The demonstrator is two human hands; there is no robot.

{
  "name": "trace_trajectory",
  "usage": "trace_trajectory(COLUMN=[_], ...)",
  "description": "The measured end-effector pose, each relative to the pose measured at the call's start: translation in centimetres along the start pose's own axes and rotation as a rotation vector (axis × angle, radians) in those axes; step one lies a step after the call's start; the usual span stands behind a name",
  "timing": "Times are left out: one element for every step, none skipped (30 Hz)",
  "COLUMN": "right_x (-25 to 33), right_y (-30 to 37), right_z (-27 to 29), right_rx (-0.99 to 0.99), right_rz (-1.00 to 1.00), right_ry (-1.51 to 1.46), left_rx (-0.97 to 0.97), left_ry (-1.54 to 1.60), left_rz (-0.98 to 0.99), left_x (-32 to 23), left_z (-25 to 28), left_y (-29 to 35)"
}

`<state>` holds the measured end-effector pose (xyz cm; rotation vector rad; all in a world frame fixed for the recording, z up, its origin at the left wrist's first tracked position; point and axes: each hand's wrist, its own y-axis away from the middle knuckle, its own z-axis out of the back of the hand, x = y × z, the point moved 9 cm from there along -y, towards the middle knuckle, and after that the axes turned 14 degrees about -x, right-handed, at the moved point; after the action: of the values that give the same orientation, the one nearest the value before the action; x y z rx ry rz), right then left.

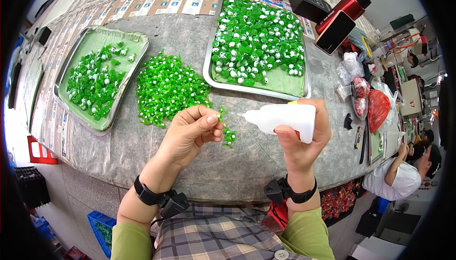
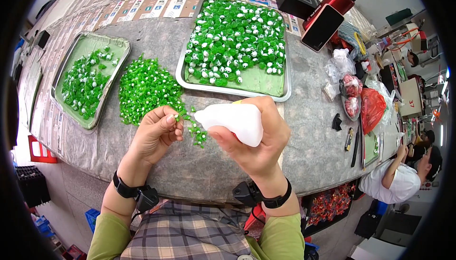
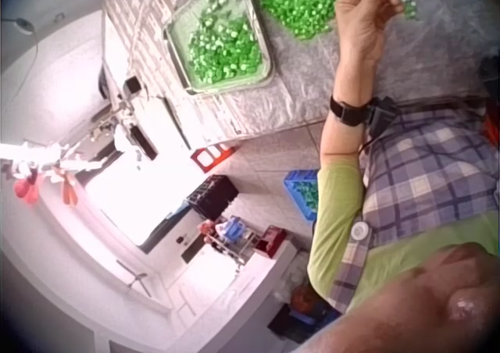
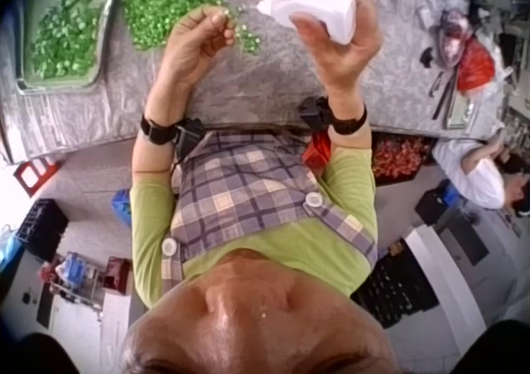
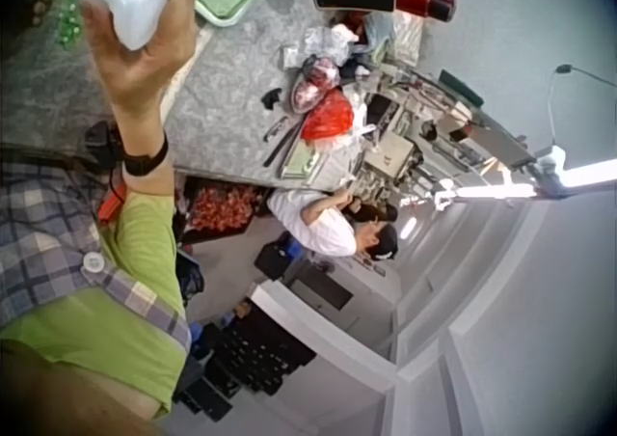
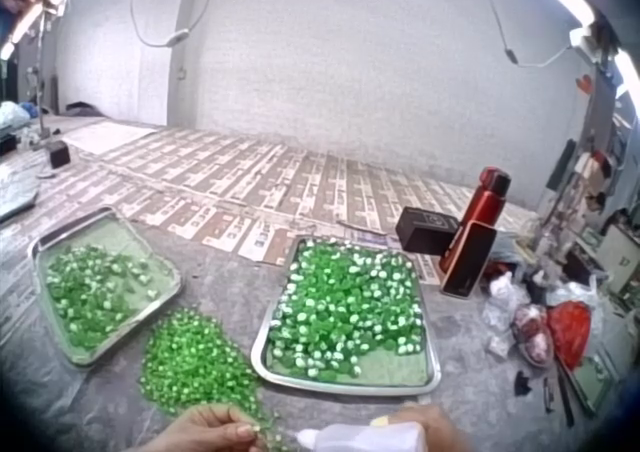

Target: The person applies glue from a squeeze bottle onto small plastic toy parts and attaches them to figurine pieces by hand.

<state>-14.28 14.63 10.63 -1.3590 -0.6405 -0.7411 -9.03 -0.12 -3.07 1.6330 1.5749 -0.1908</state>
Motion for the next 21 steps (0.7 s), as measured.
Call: trace_trajectory(right_x=[0.0,0.4,0.8,0.8,0.7,0.5,0.4,0.4,0.5,0.5,0.2,-0.2,-0.2,-0.2,-0.1,-0.1,0.0,0.0,0.0,0.0,-0.1], right_y=[0.0,-0.1,-0.2,-0.2,-0.1,-0.1,-0.1,0.0,0.0,0.1,0.2,0.3,0.2,0.2,0.2,0.2,0.2,0.2,0.2,0.2,0.2], right_z=[0.0,0.3,0.7,0.8,1.0,1.1,1.1,0.8,0.6,0.6,0.5,0.5,0.4,0.4,0.3,0.3,0.2,0.2,0.1,0.0,-0.1], right_rx=[0.001,-0.034,-0.068,-0.068,-0.069,-0.071,-0.072,-0.05,-0.028,-0.028,-0.024,-0.02,-0.02,-0.009,0.002,0.002,0.003,0.005,0.005,0.009,0.014], right_rz=[0.0,0.047,0.093,0.093,0.065,0.036,0.036,0.052,0.068,0.068,0.028,-0.011,-0.011,0.004,0.019,0.019,0.022,0.025,0.025,0.016,0.007], right_ry=[-0.001,-0.017,-0.033,-0.034,-0.056,-0.079,-0.078,-0.044,-0.011,-0.009,-0.018,-0.026,-0.028,-0.02,-0.012,-0.012,-0.013,-0.013,-0.014,-0.018,-0.022], left_rx=[0.0,-0.002,-0.005,-0.005,-0.031,-0.058,-0.057,-0.062,-0.068,-0.067,-0.071,-0.076,-0.077,-0.079,-0.08,-0.079,-0.081,-0.083,-0.084,-0.081,-0.078], left_ry=[0.0,-0.011,-0.022,-0.022,-0.038,-0.054,-0.055,-0.062,-0.069,-0.069,-0.061,-0.052,-0.053,-0.054,-0.054,-0.054,-0.053,-0.051,-0.052,-0.055,-0.058], left_rz=[-0.001,-0.016,-0.03,-0.031,-0.084,-0.137,-0.137,-0.155,-0.174,-0.173,-0.181,-0.19,-0.191,-0.196,-0.202,-0.201,-0.2,-0.198,-0.198,-0.201,-0.203], left_x=[0.0,-0.2,-0.3,-0.3,-0.7,-1.1,-1.1,-1.3,-1.5,-1.4,-1.5,-1.6,-1.6,-1.6,-1.7,-1.7,-1.7,-1.7,-1.7,-1.7,-1.7], left_z=[0.0,0.0,0.1,0.0,0.1,0.3,0.3,0.3,0.3,0.2,0.3,0.3,0.3,0.4,0.4,0.4,0.4,0.4,0.4,0.4,0.4], left_y=[0.0,0.0,0.1,0.1,0.1,0.2,0.2,0.2,0.2,0.2,0.2,0.1,0.2,0.2,0.2,0.2,0.2,0.2,0.2,0.2,0.2])
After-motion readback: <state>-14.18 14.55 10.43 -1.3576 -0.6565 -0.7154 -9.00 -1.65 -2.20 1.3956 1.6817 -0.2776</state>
